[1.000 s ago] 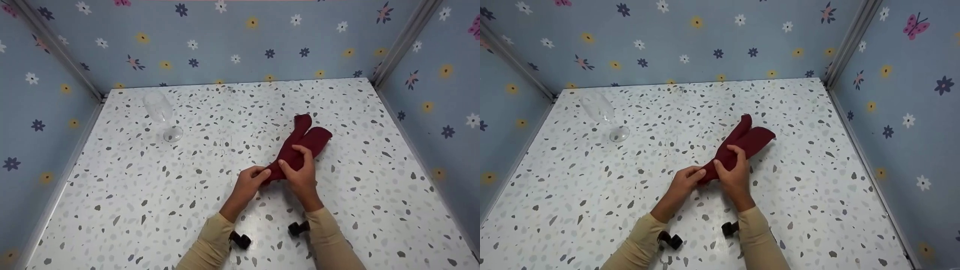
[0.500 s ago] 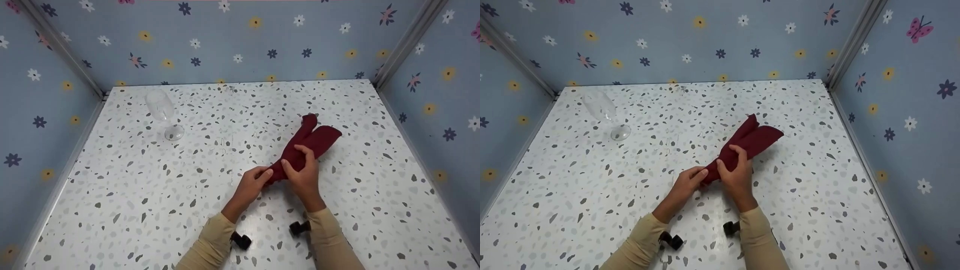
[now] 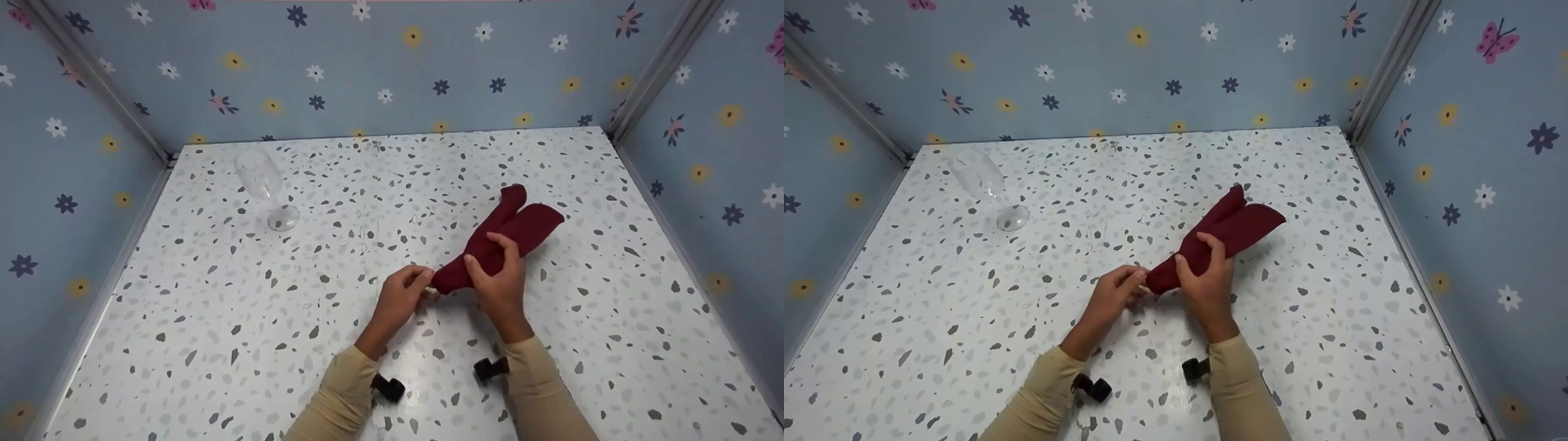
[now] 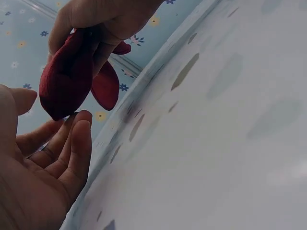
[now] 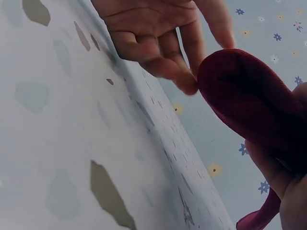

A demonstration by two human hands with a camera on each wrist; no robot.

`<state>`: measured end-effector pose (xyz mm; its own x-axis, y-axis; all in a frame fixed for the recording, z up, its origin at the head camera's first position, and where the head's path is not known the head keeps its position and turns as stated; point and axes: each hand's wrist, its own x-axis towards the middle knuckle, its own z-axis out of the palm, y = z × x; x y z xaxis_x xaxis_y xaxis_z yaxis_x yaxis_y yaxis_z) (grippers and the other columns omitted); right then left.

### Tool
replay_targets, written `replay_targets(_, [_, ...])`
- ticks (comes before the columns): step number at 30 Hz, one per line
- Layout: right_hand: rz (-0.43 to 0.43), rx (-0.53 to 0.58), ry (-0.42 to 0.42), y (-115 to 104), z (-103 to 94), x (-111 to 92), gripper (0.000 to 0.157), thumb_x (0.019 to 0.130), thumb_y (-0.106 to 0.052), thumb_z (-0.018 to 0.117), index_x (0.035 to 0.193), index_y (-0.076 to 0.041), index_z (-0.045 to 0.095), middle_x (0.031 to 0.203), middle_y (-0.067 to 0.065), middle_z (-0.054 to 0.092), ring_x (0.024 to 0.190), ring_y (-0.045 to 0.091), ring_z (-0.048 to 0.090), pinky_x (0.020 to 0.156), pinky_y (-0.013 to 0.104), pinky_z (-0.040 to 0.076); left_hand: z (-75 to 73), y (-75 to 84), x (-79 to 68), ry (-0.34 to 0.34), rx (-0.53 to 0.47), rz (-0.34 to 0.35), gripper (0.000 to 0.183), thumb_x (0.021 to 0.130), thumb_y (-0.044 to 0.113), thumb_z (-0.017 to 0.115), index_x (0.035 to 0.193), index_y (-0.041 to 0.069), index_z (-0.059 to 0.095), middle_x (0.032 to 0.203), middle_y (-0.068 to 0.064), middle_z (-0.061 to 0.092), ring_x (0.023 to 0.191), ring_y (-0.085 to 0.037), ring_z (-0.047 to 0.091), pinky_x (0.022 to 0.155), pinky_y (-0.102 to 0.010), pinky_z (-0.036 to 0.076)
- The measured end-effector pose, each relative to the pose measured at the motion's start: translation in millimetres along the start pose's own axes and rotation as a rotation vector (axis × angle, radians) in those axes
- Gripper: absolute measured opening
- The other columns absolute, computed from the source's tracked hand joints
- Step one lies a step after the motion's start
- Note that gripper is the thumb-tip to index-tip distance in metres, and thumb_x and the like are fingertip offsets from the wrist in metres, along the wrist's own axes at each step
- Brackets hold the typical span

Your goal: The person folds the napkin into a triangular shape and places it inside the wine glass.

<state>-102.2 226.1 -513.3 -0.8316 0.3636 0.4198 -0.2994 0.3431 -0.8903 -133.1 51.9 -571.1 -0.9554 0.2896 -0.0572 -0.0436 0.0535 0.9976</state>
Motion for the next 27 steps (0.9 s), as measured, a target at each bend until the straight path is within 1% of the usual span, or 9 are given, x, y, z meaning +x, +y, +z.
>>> replay_targets(3, [0.035,0.004,0.010,1,-1.4,1,0.050,0.085,0.005,0.075,0.130,0.004,0.053,0.130,0.022,0.050,0.116,0.026,0.047,0.096,0.042,0.040,-6.3,-0.7,2.4,0.018,-0.018,0.001,0.037,0.101,0.033,0.061,0.114,-0.001,0.067,0.095,-0.011,0.071,0.075,-0.030,0.070,0.059,-0.034,0.056])
replay_targets(5, [0.044,0.006,0.010,1,-2.1,1,0.050,0.086,0.004,0.075,0.131,0.003,0.053,0.131,0.021,0.050,0.117,0.026,0.046,0.097,0.042,0.039,-11.3,-0.9,4.0,0.027,-0.031,0.005,0.040,0.102,0.033,0.060,0.116,-0.003,0.066,0.096,-0.012,0.071,0.075,-0.030,0.069,0.058,-0.033,0.055])
replay_targets(9, [0.026,0.011,0.011,2,-2.7,1,0.050,0.086,0.004,0.075,0.130,0.004,0.053,0.132,0.022,0.050,0.119,0.025,0.045,0.099,0.043,0.037,-21.7,-2.2,7.1,0.075,-0.036,0.008,0.039,0.102,0.034,0.060,0.116,-0.002,0.066,0.094,-0.010,0.071,0.073,-0.029,0.066,0.054,-0.030,0.050])
replay_targets(10, [0.022,0.010,0.010,2,-3.0,1,0.049,0.086,0.004,0.075,0.130,0.005,0.053,0.132,0.022,0.050,0.119,0.025,0.045,0.100,0.043,0.036,-24.1,-2.2,7.7,0.088,-0.037,0.010,0.039,0.102,0.033,0.060,0.116,-0.002,0.066,0.094,-0.010,0.071,0.073,-0.028,0.066,0.055,-0.030,0.050])
replay_targets(13, [0.013,0.011,0.007,4,-3.0,0,0.049,0.085,0.004,0.075,0.129,0.006,0.053,0.131,0.022,0.050,0.119,0.024,0.046,0.100,0.042,0.036,-30.7,-3.6,9.7,0.123,-0.030,0.017,0.037,0.102,0.031,0.059,0.116,-0.002,0.067,0.094,-0.009,0.071,0.076,-0.026,0.067,0.060,-0.032,0.054])
replay_targets(16, [0.021,0.016,-0.002,6,-2.1,0,0.049,0.085,0.004,0.075,0.129,0.006,0.054,0.131,0.021,0.050,0.118,0.025,0.046,0.098,0.041,0.037,-36.2,-4.5,11.7,0.156,-0.044,0.026,0.035,0.103,0.027,0.059,0.116,-0.004,0.066,0.094,-0.011,0.071,0.081,-0.025,0.069,0.071,-0.036,0.057])
replay_targets(20, [0.020,0.013,-0.016,7,-0.6,0,0.049,0.085,0.004,0.075,0.129,0.006,0.054,0.129,0.022,0.051,0.116,0.026,0.047,0.097,0.042,0.038,-41.0,-4.9,15.4,0.195,-0.060,0.026,0.032,0.103,0.023,0.059,0.117,-0.005,0.066,0.096,-0.016,0.071,0.085,-0.032,0.069,0.076,-0.044,0.057])
replay_targets(24, [0.030,0.016,-0.020,6,1.0,-1,0.049,0.084,0.004,0.076,0.128,0.005,0.055,0.128,0.022,0.051,0.116,0.026,0.048,0.097,0.042,0.039,-47.0,-2.9,17.3,0.184,-0.069,0.016,0.031,0.103,0.020,0.058,0.120,-0.005,0.065,0.100,-0.021,0.070,0.090,-0.040,0.068,0.080,-0.052,0.056])
replay_targets(27, [0.026,0.014,-0.026,3,3.0,-3,0.048,0.084,0.005,0.075,0.128,0.006,0.055,0.128,0.022,0.050,0.116,0.027,0.048,0.097,0.042,0.038,-56.2,-2.6,16.8,0.168,-0.063,0.017,0.031,0.104,0.019,0.057,0.122,-0.005,0.064,0.101,-0.021,0.070,0.092,-0.039,0.068,0.081,-0.052,0.055])
